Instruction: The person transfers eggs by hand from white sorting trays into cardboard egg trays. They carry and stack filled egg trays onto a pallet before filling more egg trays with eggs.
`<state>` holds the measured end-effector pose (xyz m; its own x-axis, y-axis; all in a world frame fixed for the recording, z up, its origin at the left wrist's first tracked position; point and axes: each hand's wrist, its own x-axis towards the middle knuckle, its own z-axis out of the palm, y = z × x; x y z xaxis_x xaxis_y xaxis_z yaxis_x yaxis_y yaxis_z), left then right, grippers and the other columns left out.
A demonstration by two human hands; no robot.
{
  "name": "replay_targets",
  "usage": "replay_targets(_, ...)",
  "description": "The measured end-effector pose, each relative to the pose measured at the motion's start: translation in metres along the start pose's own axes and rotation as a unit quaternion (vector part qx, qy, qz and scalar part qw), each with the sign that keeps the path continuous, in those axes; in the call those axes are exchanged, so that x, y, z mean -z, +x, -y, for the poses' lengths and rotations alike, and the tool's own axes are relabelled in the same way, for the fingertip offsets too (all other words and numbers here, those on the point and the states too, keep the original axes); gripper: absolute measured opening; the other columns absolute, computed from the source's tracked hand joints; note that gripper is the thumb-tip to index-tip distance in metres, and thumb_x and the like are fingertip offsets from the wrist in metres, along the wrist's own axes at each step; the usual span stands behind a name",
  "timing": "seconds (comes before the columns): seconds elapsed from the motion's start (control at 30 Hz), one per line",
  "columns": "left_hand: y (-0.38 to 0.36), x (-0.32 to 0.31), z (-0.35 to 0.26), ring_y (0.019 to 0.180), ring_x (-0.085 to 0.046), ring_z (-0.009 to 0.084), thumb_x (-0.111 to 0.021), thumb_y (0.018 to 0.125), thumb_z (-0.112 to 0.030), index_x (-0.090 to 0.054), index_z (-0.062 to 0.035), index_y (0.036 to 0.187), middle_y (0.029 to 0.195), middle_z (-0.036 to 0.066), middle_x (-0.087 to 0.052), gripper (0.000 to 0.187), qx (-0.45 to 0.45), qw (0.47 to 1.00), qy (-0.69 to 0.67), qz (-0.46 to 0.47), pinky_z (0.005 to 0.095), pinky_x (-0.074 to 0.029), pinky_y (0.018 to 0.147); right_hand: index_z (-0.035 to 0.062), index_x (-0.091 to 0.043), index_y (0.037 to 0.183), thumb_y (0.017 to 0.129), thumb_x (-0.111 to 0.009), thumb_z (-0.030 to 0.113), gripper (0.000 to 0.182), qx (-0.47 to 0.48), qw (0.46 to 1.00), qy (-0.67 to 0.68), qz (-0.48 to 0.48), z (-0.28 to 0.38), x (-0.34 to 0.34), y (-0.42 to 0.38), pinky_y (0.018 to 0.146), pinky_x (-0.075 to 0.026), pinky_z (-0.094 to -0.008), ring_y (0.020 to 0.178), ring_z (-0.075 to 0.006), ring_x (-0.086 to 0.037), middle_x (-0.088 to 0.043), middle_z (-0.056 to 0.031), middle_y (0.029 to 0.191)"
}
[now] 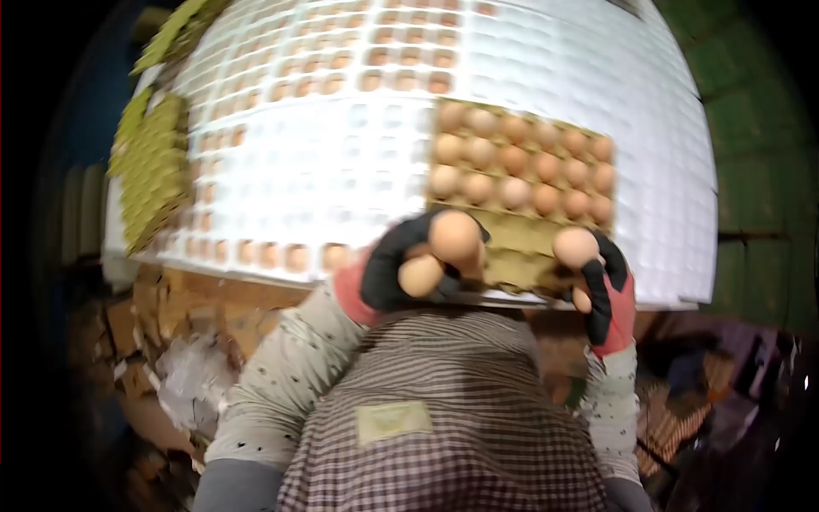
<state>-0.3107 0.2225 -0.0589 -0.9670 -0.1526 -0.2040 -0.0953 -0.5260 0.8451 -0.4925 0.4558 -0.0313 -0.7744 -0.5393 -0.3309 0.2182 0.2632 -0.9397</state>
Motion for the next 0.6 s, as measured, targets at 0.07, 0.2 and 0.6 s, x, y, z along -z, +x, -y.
replay_targets(0.07, -0.047, 0.024, 0.007, 0.09, -0.06, 0.0174, -0.046, 0.097, -0.028, -0.051, 0.0015, 0.128, 0.115, 0.012, -0.06, 0.043, 0.012, 0.998, -0.024, -0.062, 0.0318, -0.05, 0.077, -0.0032, -0.058, 0.123, 0.082, -0.071, 0.007, 0.044, -0.031, 0.996, 0.002, 0.083, 0.004, -0.044, -0.003, 0.089, -0.048, -0.0292, 0.102, -0.0159, -0.059, -0.062, -0.0082, 0.116)
replay_targets(0.2, -0.13, 0.098, -0.002, 0.105, -0.059, 0.0198, -0.069, 0.086, -0.014, -0.053, 0.0005, 0.125, 0.116, 0.01, -0.059, 0.045, 0.024, 0.964, -0.081, -0.254, 0.0356, -0.053, 0.079, -0.0007, -0.059, 0.121, 0.069, -0.068, 0.003, 0.052, 0.058, 0.956, -0.105, 0.266, -0.005, -0.138, -0.007, 0.098, -0.046, -0.0348, 0.113, -0.0257, -0.058, -0.059, -0.0132, 0.123)
replay_targets(0.6, -0.166, 0.215, -0.085, 0.088, -0.065, 0.0281, -0.076, 0.076, -0.034, -0.054, -0.0179, 0.129, 0.111, 0.013, -0.055, 0.06, 0.1, 0.657, 0.715, -0.216, 0.0379, -0.052, 0.074, 0.0201, -0.062, 0.117, 0.07, -0.079, 0.039, 0.054, 0.252, 0.666, -0.669, 0.214, 0.007, -0.324, 0.013, 0.071, -0.052, -0.037, 0.094, -0.0257, -0.058, -0.057, -0.0047, 0.107)
